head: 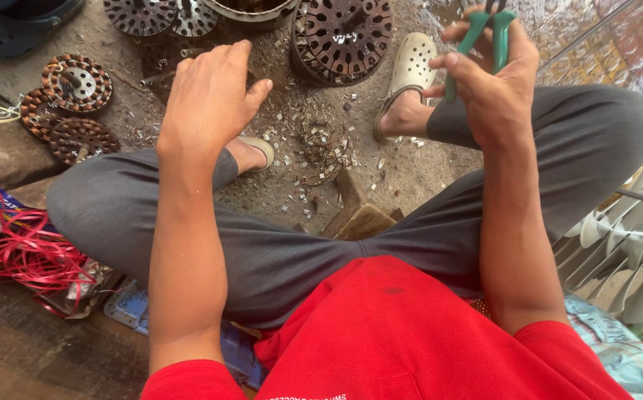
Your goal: The person sits cross-legged on the floor and uses pliers to cut copper wire from circular metal components. They repeatedly pick up the components, snip the wire, and place the items back down.
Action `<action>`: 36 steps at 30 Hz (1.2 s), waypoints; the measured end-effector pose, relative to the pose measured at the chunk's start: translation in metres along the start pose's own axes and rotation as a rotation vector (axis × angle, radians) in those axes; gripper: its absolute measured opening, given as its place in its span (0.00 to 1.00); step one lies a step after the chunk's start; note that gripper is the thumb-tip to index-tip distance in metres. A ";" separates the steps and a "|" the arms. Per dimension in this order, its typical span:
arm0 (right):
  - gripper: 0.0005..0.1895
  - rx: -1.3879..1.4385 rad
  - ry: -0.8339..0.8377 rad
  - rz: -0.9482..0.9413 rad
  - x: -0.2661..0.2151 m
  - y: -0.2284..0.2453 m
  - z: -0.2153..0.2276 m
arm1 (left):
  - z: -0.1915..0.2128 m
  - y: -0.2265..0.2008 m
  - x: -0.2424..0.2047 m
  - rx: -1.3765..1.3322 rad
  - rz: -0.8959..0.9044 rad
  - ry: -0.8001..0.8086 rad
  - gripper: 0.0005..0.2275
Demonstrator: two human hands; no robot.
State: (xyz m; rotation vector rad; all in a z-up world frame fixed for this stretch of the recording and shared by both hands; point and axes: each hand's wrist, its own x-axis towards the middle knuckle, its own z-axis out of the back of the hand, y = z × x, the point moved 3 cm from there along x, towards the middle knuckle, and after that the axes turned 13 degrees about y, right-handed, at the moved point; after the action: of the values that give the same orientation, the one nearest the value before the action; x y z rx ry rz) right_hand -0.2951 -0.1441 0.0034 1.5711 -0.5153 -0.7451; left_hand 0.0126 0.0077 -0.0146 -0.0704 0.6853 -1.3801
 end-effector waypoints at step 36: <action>0.24 -0.900 0.311 -0.812 -0.026 -0.116 -0.082 | 0.020 -0.001 -0.026 0.015 -0.072 -0.184 0.24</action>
State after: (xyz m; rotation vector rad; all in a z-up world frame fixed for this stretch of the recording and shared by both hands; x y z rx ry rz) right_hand -0.2648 -0.0525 -0.1037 0.9486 0.6777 -1.0965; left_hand 0.0207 0.0242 0.0124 -0.2099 0.5231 -1.4277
